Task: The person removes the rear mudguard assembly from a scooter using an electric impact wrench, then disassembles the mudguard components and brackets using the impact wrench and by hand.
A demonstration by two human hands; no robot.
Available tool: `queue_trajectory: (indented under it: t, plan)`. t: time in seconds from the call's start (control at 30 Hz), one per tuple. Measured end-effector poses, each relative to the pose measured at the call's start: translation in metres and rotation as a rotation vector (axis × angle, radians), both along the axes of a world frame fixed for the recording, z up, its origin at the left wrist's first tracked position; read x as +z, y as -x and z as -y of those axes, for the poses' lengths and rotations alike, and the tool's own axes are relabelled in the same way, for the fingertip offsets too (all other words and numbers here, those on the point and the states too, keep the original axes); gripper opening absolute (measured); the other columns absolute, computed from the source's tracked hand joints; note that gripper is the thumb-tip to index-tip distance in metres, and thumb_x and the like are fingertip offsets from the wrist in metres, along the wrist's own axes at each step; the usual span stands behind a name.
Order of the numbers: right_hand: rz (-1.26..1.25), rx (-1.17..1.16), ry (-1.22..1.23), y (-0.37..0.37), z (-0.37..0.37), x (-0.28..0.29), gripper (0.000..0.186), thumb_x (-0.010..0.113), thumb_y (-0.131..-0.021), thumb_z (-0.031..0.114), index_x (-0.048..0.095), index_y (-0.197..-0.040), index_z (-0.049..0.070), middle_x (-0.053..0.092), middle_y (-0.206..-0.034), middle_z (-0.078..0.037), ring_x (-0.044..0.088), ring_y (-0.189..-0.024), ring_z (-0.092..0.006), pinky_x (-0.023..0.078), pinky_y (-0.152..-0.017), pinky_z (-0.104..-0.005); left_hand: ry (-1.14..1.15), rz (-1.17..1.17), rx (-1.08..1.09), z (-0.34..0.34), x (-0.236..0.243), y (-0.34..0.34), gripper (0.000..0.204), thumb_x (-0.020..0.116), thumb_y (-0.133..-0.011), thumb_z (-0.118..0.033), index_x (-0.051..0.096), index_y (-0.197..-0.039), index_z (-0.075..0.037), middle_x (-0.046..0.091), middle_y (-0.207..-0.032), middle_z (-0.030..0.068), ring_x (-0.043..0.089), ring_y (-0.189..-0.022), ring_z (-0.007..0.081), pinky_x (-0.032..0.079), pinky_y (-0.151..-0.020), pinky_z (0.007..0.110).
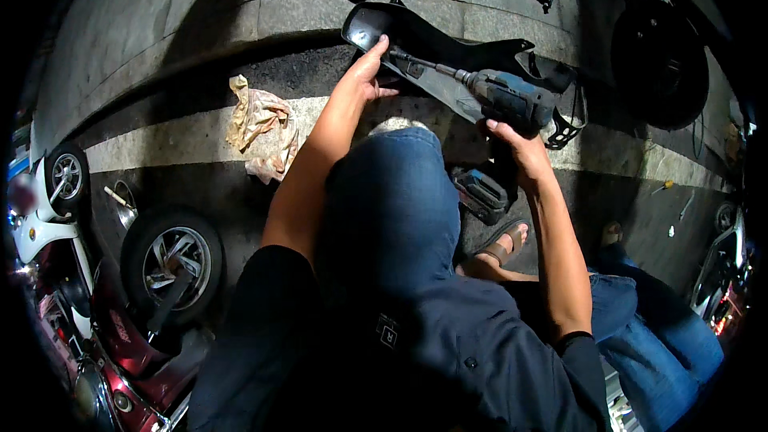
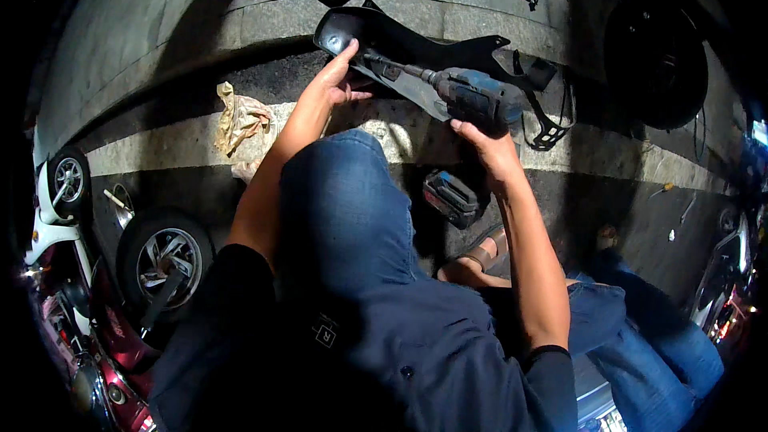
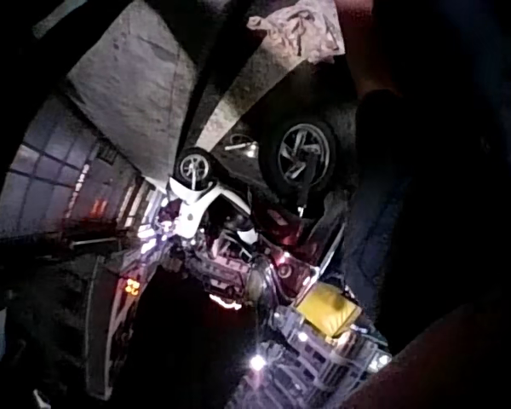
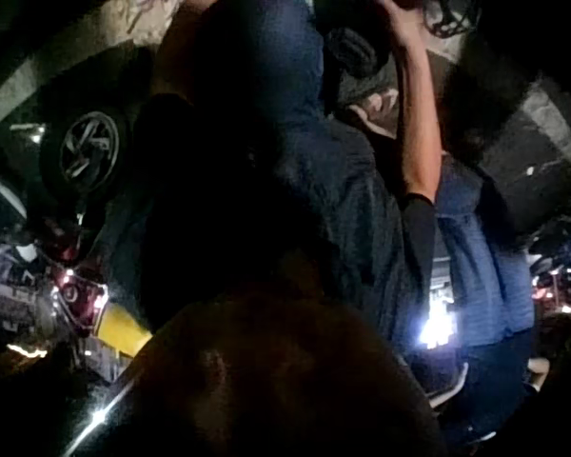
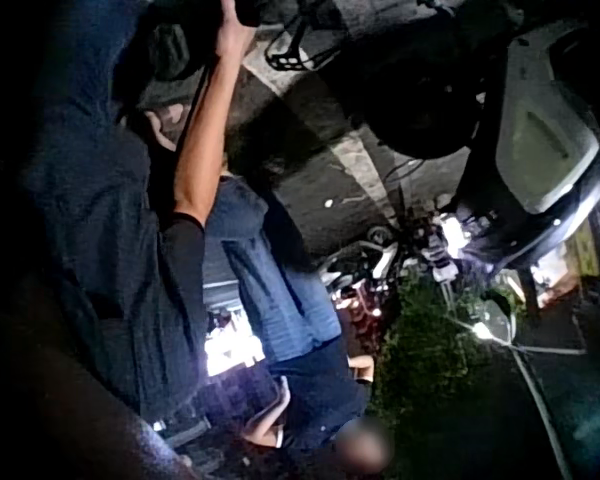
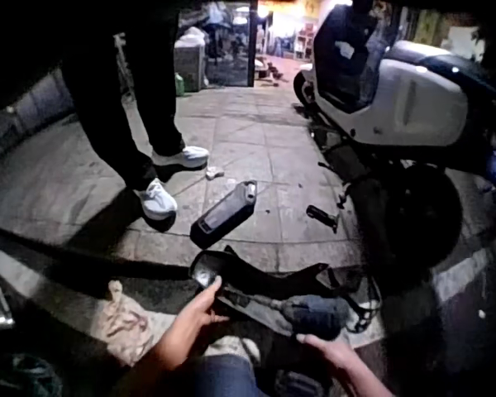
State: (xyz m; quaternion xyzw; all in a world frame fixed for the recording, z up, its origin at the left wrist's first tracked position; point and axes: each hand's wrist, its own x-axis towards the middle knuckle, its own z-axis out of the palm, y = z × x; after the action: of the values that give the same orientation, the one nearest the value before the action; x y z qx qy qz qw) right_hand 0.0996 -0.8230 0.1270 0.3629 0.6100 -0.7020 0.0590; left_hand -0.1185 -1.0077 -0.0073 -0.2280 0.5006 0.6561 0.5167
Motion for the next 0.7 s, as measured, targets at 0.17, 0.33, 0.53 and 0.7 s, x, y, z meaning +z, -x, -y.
queue_trajectory:
  t: [0.17,0.33,0.53,0.7]
  plan:
    - [-0.031,-0.028,0.011,-0.004,-0.002,-0.012,0.042,0.072,-0.075,0.019,0.057,-0.111,0.004,0.059,-0.1,-0.004,0.054,-0.092,-0.0167,0.044,-0.081,-0.0316,0.155,-0.038,-0.04,-0.008,-0.006,0.002,0.029,0.051,-0.088,-0.03,0.053,-0.106,-0.008,0.06,-0.1,0.0118,0.058,-0.094,0.0276,0.048,-0.081,0.05]
    - [-0.057,0.0,0.005,-0.004,-0.001,-0.011,0.044,0.072,-0.075,0.019,0.056,-0.112,0.004,0.059,-0.102,-0.004,0.054,-0.093,-0.0171,0.043,-0.083,-0.0316,0.23,-0.091,-0.01,-0.008,-0.01,0.004,0.016,0.05,-0.078,-0.011,0.052,-0.094,-0.006,0.058,-0.093,0.0124,0.058,-0.087,0.0272,0.05,-0.076,0.05]
    - [-0.065,-0.033,-0.002,-0.007,0.0,-0.004,0.042,0.071,-0.076,0.017,0.058,-0.114,0.004,0.059,-0.105,-0.004,0.053,-0.096,-0.0163,0.042,-0.086,-0.0302,0.247,-0.065,-0.012,-0.017,-0.017,0.003,0.014,0.049,-0.075,-0.009,0.053,-0.088,-0.006,0.059,-0.086,0.0109,0.06,-0.082,0.0269,0.05,-0.076,0.049]
    - [-0.119,0.008,0.006,-0.007,-0.001,-0.014,0.037,0.069,-0.078,0.016,0.06,-0.111,0.004,0.06,-0.103,-0.003,0.054,-0.093,-0.0155,0.044,-0.083,-0.0296,0.212,-0.086,0.007,-0.003,-0.045,0.014,0.013,0.049,-0.074,-0.008,0.057,-0.084,-0.006,0.061,-0.084,0.0105,0.061,-0.082,0.0242,0.051,-0.078,0.046]
